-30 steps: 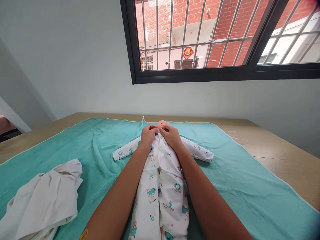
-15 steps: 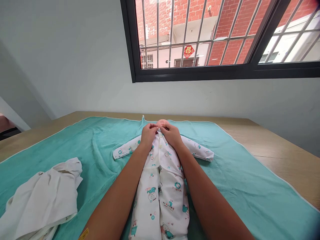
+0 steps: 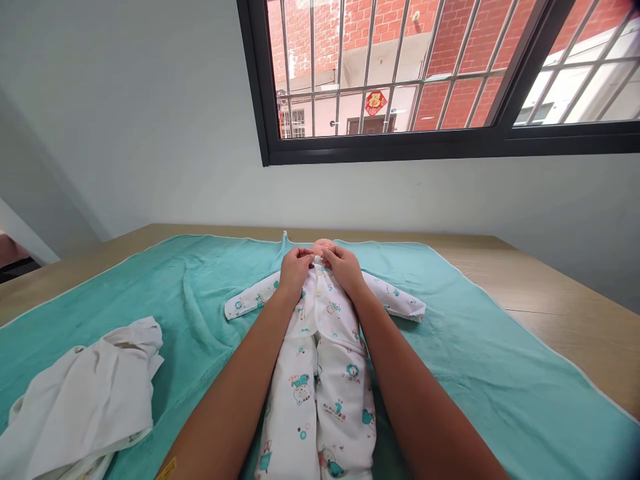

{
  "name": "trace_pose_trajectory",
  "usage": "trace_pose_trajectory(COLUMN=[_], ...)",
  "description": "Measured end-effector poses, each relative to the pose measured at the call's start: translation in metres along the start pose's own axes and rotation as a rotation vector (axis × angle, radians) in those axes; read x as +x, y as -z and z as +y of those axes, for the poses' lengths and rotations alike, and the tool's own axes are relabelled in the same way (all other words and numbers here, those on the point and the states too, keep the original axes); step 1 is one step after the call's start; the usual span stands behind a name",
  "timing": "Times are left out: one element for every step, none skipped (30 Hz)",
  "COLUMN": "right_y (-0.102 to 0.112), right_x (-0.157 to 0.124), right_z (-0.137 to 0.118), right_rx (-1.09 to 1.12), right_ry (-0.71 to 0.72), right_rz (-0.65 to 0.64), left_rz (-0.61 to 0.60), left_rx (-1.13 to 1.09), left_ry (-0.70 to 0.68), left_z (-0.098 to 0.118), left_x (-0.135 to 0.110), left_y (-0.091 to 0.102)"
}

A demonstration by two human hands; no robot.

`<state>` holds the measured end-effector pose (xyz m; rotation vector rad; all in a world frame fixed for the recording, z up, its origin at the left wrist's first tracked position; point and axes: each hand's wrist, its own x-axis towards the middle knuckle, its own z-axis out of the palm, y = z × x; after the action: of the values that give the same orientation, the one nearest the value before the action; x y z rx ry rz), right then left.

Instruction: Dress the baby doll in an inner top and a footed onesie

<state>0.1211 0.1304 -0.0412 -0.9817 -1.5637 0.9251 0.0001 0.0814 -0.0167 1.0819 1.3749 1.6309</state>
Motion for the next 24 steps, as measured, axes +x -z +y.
trace_pose_trajectory(right_y=[0.0,0.0,-0.001,-0.003,-0.005,-0.008,-0.01,-0.012,-0.013,-0.013,-0.011,-0.008,-0.002,0.006,0.015,0.025,0.035,0.046,0.055,0.064,0.071,0.075,0.078,0.078], right_x=[0.001,0.002,0.002,0.002,0.001,-0.001,-0.004,-0.008,-0.013,-0.02,-0.028,-0.039,-0.051,-0.064,-0.079,-0.095,-0.112,-0.128,-0.143,-0.158,-0.17,-0.18,-0.188,-0.193], right_z=[0.0,0.0,-0.001,-0.003,-0.006,-0.009,-0.013,-0.016,-0.02,-0.022,-0.025,-0.026,-0.027,-0.027,-0.027,-0.026,-0.025,-0.024,-0.023,-0.021,-0.02,-0.02,-0.019,-0.019], right_rx=[0.049,0.085,0.098,0.078,0.024,-0.054,-0.143,-0.228,-0.296,-0.342,-0.372,-0.394,-0.414,-0.433,-0.452,-0.472,-0.491,-0.506,-0.518,-0.527,-0.536,-0.545,-0.556,-0.569], right_ry=[-0.021,-0.032,-0.028,-0.008,0.024,0.061,0.098,0.132,0.163,0.199,0.245,0.296,0.343,0.38,0.402,0.402,0.393,0.377,0.357,0.338,0.312,0.277,0.237,0.195], right_rz=[-0.002,-0.008,-0.02,-0.04,-0.063,-0.088,-0.114,-0.142,-0.169,-0.196,-0.223,-0.252,-0.278,-0.3,-0.323,-0.339,-0.356,-0.372,-0.381,-0.378,-0.352,-0.32,-0.295,-0.282], left_rz=[0.005,0.01,0.014,0.02,0.026,0.033,0.041,0.048,0.052,0.05,0.042,0.027,0.005,-0.024,-0.066,-0.117,-0.171,-0.229,-0.271,-0.295,-0.303,-0.294,-0.269,-0.225], left_rx=[0.009,0.021,0.035,0.052,0.071,0.092,0.113,0.13,0.152,0.187,0.235,0.298,0.377,0.464,0.547,0.613,0.665,0.697,0.712,0.713,0.699,0.665,0.607,0.529], left_ry=[-0.003,-0.007,-0.013,-0.021,-0.03,-0.041,-0.052,-0.06,-0.071,-0.093,-0.133,-0.192,-0.273,-0.369,-0.464,-0.544,-0.603,-0.634,-0.636,-0.611,-0.56,-0.472,-0.347,-0.195], left_z=[0.0,-0.001,-0.002,-0.003,-0.005,-0.007,-0.009,-0.011,-0.012,-0.014,-0.015,-0.016,-0.016,-0.015,-0.014,-0.013,-0.012,-0.012,-0.012,-0.013,-0.015,-0.018,-0.021,-0.024], left_x=[0.0,0.0,0.0,0.0,0.0,0.0,0.0,-0.001,-0.003,-0.006,-0.01,-0.017,-0.026,-0.036,-0.048,-0.061,-0.075,-0.089,-0.103,-0.116,-0.127,-0.138,-0.147,-0.155], left_y=[0.0,0.0,0.001,0.001,0.002,0.003,0.004,0.006,0.008,0.011,0.014,0.019,0.025,0.032,0.041,0.051,0.061,0.072,0.083,0.092,0.1,0.106,0.109,0.11])
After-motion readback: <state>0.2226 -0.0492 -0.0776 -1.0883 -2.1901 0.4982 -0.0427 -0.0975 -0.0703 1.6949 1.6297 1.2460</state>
